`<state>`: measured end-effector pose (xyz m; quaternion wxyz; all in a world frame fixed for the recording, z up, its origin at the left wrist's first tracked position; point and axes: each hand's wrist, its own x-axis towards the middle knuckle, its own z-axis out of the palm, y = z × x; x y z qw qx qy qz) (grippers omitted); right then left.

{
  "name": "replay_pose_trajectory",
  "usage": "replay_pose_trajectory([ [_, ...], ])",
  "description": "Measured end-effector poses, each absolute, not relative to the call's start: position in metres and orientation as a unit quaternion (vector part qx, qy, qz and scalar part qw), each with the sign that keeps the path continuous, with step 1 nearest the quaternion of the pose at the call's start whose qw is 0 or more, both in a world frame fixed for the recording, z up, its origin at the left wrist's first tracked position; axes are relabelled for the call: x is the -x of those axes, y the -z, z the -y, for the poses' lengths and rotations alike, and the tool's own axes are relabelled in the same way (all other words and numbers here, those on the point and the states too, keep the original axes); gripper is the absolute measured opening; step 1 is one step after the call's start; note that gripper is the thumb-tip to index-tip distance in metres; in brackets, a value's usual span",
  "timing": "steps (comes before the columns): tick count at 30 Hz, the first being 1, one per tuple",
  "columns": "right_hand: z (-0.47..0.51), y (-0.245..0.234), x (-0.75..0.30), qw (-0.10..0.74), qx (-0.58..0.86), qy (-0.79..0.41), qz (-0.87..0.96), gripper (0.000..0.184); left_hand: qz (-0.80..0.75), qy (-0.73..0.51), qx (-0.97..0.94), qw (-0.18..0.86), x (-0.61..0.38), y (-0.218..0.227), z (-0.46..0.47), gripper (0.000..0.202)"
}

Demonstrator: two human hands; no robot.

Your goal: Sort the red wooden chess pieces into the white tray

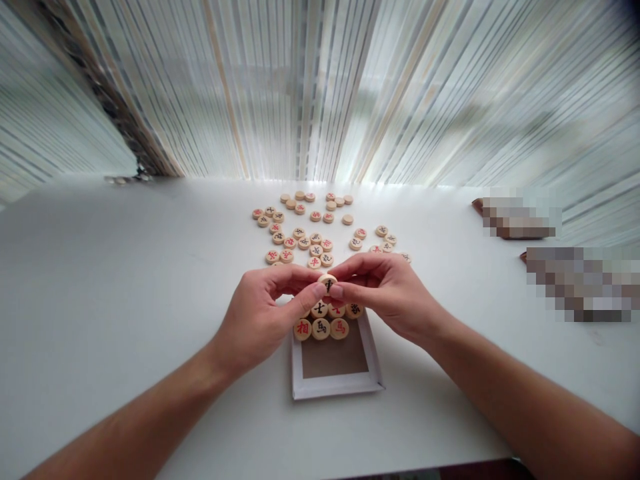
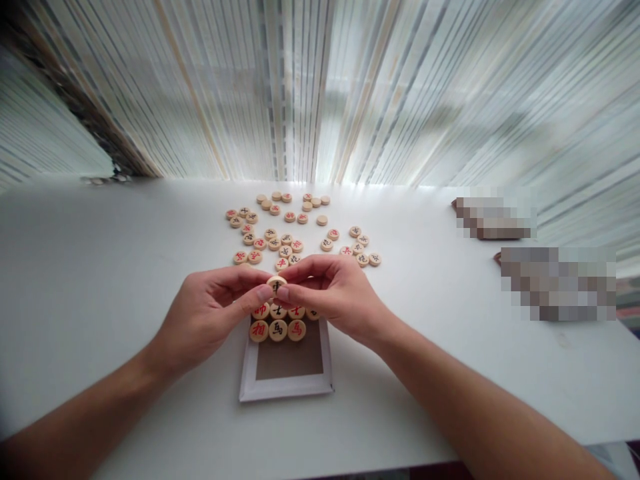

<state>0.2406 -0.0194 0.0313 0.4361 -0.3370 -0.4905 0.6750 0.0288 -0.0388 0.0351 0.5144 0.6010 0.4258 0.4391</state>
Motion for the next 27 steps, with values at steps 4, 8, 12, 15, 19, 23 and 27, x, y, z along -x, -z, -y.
replay_pose_trajectory([
  [4,0.0197,-0.0313,-0.2416,0.433,0.344,-0.674,0.491,0.029,-0.42,-0.451,-0.584,0.529,-0.0301,-0.0354,0.0392,0.022],
  [8,0.02,-0.0309,-0.2426,0.43,0.352,-0.671,0.491,0.028,-0.42,-0.448,-0.577,0.538,-0.0312,-0.0369,0.0393,0.024],
  [12,0.0204,-0.0316,-0.2417,0.434,0.353,-0.67,0.487,0.031,-0.421,-0.45,-0.583,0.529,-0.0323,-0.0381,0.0401,0.025],
  [15,0.0218,-0.0322,-0.2404,0.438,0.358,-0.66,0.495,0.031,-0.434,-0.458,-0.593,0.5,-0.0327,-0.0376,0.0407,0.021],
  [19,0.0244,-0.033,-0.2383,0.44,0.375,-0.637,0.509,0.032,-0.449,-0.47,-0.614,0.448,-0.0328,-0.0373,0.0412,0.011],
  [23,0.026,-0.0332,-0.2362,0.445,0.389,-0.63,0.504,0.032,-0.458,-0.468,-0.622,0.429,-0.033,-0.0375,0.0414,0.011],
  [27,0.0265,-0.0318,-0.2346,0.445,0.391,-0.639,0.49,0.029,-0.456,-0.465,-0.628,0.426,-0.0332,-0.0369,0.042,0.01],
])
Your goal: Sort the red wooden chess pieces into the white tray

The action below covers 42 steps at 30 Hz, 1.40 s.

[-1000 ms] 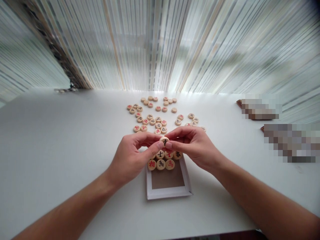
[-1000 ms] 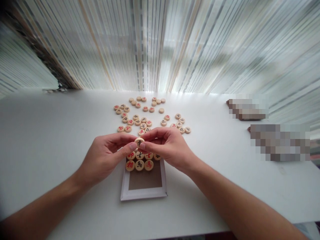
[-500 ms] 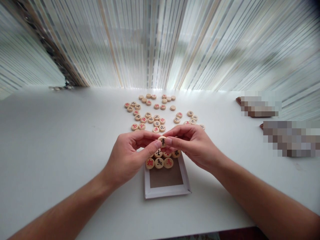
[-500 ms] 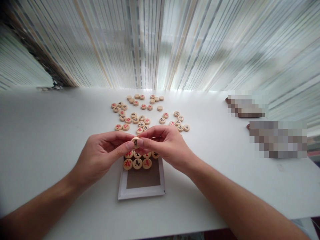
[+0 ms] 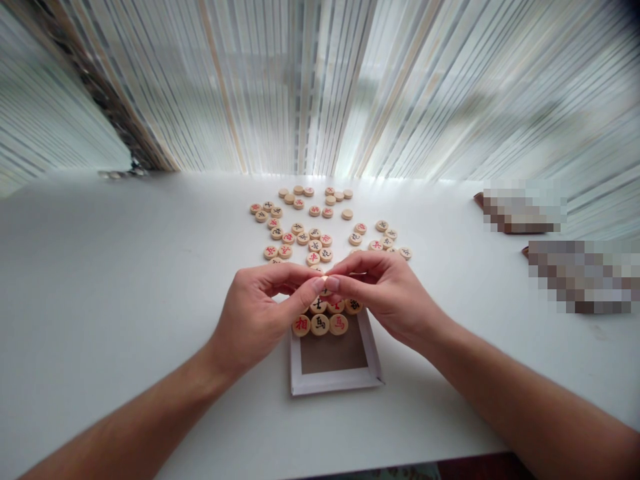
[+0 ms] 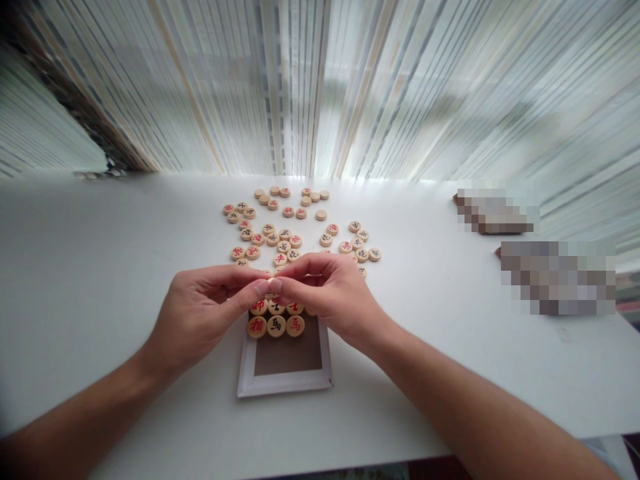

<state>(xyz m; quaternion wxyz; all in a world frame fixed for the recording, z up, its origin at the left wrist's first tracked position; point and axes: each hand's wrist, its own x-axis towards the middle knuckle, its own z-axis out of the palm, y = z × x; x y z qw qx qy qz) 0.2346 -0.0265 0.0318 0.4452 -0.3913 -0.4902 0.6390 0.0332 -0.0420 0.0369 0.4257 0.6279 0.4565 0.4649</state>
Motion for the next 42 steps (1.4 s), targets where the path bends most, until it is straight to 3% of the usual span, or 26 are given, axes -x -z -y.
replay_pose_trajectory([
  [11,0.0238,-0.0353,-0.2337,0.43,0.385,-0.703,0.415,0.027,-0.454,-0.463,-0.618,0.444,-0.0327,-0.0362,0.0415,0.017],
  [22,0.022,-0.034,-0.237,0.418,0.358,-0.729,0.407,0.029,-0.433,-0.485,-0.558,0.515,-0.0351,-0.0365,0.0412,0.039],
  [37,0.0239,-0.0344,-0.2364,0.431,0.363,-0.709,0.424,0.041,-0.44,-0.492,-0.574,0.485,-0.0332,-0.0355,0.0423,0.041],
  [42,0.0243,-0.0325,-0.2362,0.435,0.36,-0.703,0.432,0.042,-0.433,-0.495,-0.626,0.419,-0.0324,-0.0323,0.0439,0.028],
])
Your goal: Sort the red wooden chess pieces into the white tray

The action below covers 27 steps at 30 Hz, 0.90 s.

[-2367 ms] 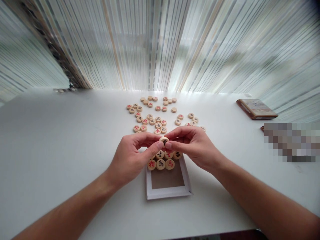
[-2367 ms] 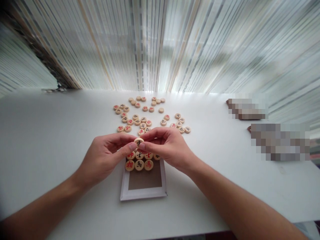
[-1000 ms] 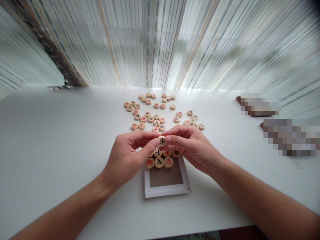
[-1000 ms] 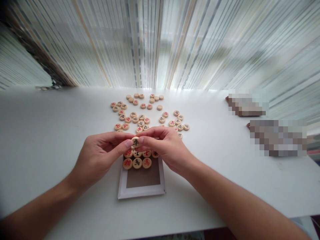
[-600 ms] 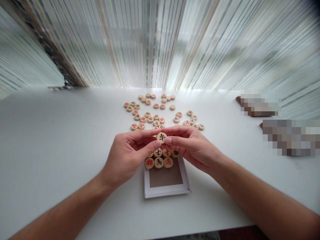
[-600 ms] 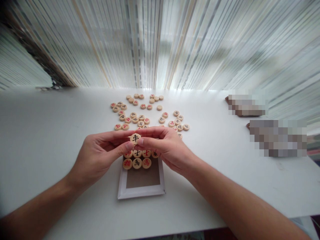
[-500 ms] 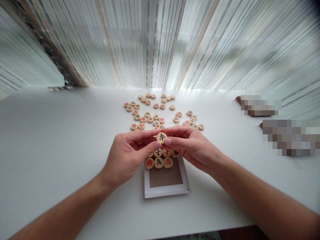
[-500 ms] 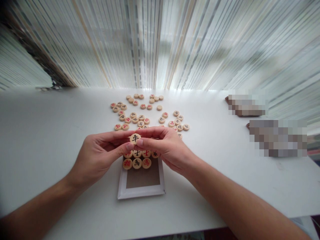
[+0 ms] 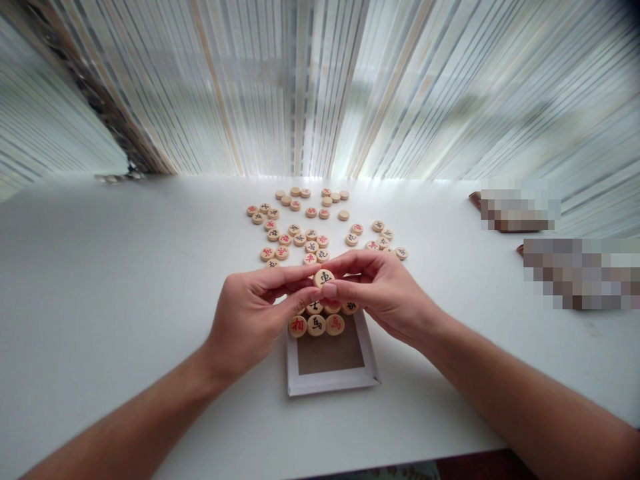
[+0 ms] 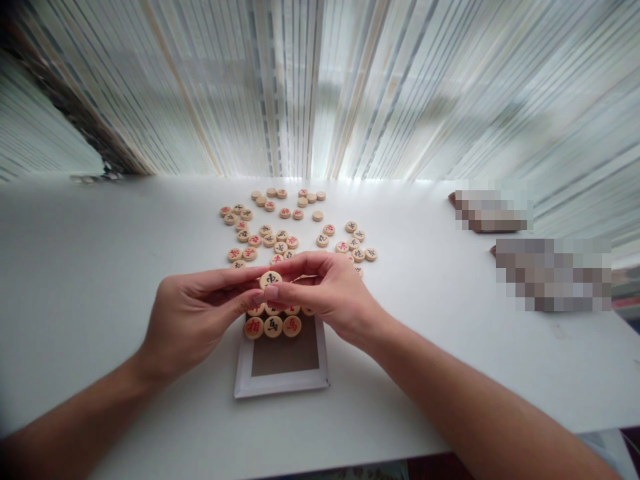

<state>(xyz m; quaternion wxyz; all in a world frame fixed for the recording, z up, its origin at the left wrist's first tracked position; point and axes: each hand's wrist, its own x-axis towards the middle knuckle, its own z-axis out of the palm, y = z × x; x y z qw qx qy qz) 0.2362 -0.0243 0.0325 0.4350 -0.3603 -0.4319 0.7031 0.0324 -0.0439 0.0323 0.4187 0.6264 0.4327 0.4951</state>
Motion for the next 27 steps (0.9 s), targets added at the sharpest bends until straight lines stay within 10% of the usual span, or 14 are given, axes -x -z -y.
replay_pose_trajectory([
  [7,0.0253,-0.0331,-0.2354,0.444,0.379,-0.688,0.431,0.035,-0.356,-0.487,-0.751,0.268,-0.0293,-0.0244,0.0448,0.034],
  [27,0.0242,-0.0326,-0.2367,0.424,0.358,-0.724,0.41,0.038,-0.362,-0.509,-0.722,0.297,-0.0298,-0.0274,0.0433,0.035],
])
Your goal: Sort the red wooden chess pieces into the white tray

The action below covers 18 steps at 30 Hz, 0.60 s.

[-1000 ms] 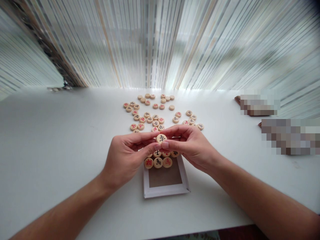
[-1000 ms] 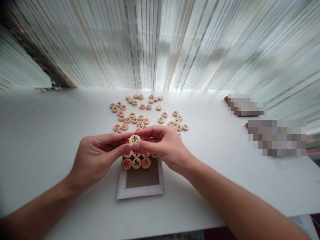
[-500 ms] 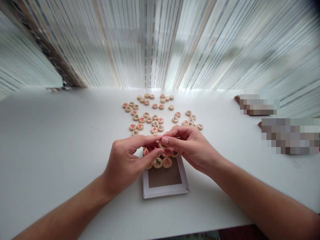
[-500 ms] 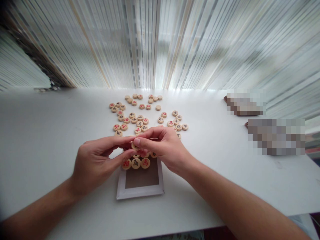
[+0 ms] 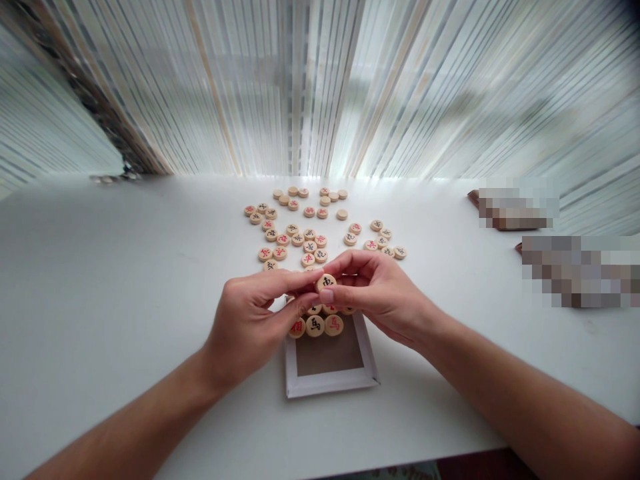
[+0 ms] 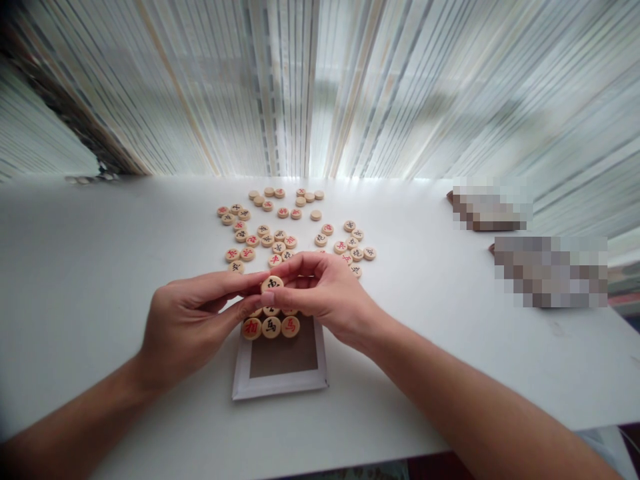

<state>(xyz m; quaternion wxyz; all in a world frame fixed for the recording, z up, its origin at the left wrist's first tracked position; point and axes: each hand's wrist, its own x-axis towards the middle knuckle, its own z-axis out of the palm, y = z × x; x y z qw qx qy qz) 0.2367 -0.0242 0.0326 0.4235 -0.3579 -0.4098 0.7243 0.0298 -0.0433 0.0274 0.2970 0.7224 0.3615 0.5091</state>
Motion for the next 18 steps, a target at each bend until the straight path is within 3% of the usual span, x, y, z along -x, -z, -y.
replay_pose_trajectory([
  [18,0.0269,-0.0321,-0.2361,0.443,0.329,-0.719,0.422,0.027,-0.355,-0.509,-0.709,0.334,-0.0295,-0.021,0.0457,0.039],
])
